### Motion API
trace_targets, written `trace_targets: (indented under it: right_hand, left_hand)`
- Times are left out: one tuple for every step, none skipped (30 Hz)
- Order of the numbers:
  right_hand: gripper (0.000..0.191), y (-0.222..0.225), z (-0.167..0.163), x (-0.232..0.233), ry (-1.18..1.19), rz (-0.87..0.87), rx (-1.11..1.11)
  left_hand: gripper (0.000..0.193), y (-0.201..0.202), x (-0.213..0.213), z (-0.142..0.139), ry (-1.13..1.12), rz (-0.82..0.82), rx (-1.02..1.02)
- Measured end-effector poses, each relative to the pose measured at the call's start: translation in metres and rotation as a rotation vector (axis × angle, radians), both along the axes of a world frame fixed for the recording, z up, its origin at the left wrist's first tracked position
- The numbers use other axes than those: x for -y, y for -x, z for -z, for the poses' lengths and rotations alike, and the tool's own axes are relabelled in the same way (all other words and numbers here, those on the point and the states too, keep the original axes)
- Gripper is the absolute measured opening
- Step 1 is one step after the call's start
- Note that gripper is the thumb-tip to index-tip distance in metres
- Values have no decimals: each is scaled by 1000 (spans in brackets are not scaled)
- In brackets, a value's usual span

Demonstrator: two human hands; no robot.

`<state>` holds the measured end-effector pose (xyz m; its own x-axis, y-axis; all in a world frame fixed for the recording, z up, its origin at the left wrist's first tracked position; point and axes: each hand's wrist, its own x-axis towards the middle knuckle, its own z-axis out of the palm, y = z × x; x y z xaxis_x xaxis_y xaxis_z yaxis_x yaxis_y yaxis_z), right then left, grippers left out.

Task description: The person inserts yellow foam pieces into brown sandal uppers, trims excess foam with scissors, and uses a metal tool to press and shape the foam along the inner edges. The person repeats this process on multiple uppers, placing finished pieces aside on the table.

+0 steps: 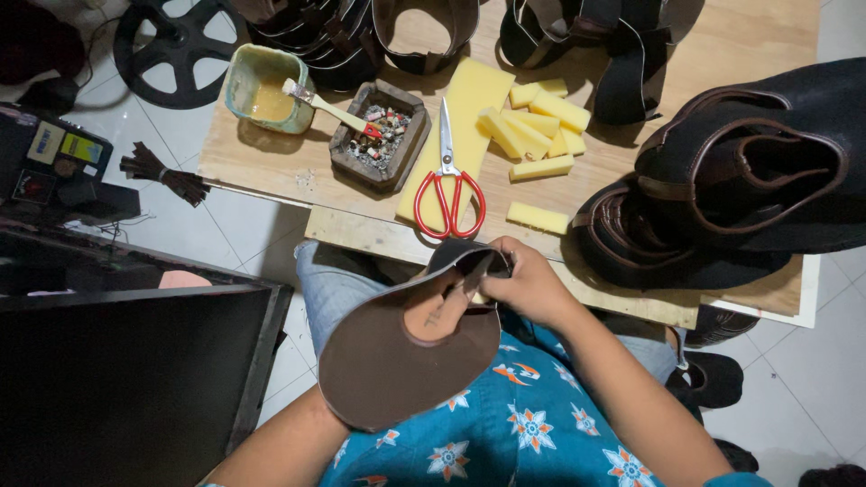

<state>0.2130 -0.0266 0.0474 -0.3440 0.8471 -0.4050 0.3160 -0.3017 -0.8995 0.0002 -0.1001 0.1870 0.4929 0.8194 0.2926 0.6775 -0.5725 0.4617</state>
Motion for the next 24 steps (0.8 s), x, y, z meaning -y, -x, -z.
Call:
trace_targets:
  right_hand:
    - [34,2,2,1,-25,22,59]
    - [35,5,4,3,-80,52,124]
    - [36,8,6,3,-137,83,189]
    - [38,9,8,4,-191,117,255]
    - [37,8,9,4,-167,102,211]
    - [37,5,10,4,-146,83,167]
    - [38,4,12,2,-129,62,120]
    - [37,3,14,1,-61,39,0]
    - [36,1,15,2,14,15,-118]
    - [35,0,17,3,93,-12,-235]
    - [35,0,19,3,105,-31,-274]
    - [36,1,20,4,117,-48,-313]
    - [37,2,21,4,128,-64,-352]
    - [38,3,22,4,97,-45,-295]
    - [40,6,22,4,65,-23,-237]
    - [42,7,21,4,32,-1,-177]
    - [42,7,20,2,-10,-19,-29]
    - [43,6,17,1,-51,-34,118]
    - [44,6,15,0,-88,-48,265]
    - [43,5,13,-3,-88,-65,137]
    - [42,3,11,-7,-92,-83,10]
    - [41,1,9,-10,-92,-104,-117]
    - [40,0,8,-13,-61,-112,-127]
    - [39,0,8,-15,-33,-119,-139]
  left_hand:
    - [40,-1,1,-1,-190,-2,-127]
    - [33,-3,2,0,-382,-4,-253]
    - [27,-4,1,1,-575,-6,-380]
    - [31,-6,-1,4,-457,11,-158]
    - [36,-6,-4,8,-336,30,62]
    - [41,-7,-6,12,-214,45,281]
    - [42,-6,-9,16,-165,25,245]
    - [44,-3,-10,19,-114,8,209]
    - [46,-2,-10,21,-57,-10,174]
    - [42,-1,-9,23,65,-30,133]
    - [38,0,-8,25,186,-50,91]
    - [34,0,-6,27,306,-66,49]
    - [35,-3,-4,31,195,-98,157]
    - [36,-10,-2,37,81,-127,264]
    - [38,-15,1,43,-34,-151,372]
    - [32,-17,-4,53,244,-88,593]
    - [26,-20,-13,64,524,-20,808]
    - [22,-20,-18,73,809,55,1014]
    - [23,-19,-20,79,888,-20,1003]
    - [24,-16,-23,82,962,-96,989]
    - [26,-13,-26,83,1031,-172,974]
    - [27,-9,-28,80,904,-97,857]
    - [30,-4,-28,72,779,-29,741]
    - [36,0,-28,63,650,38,623]
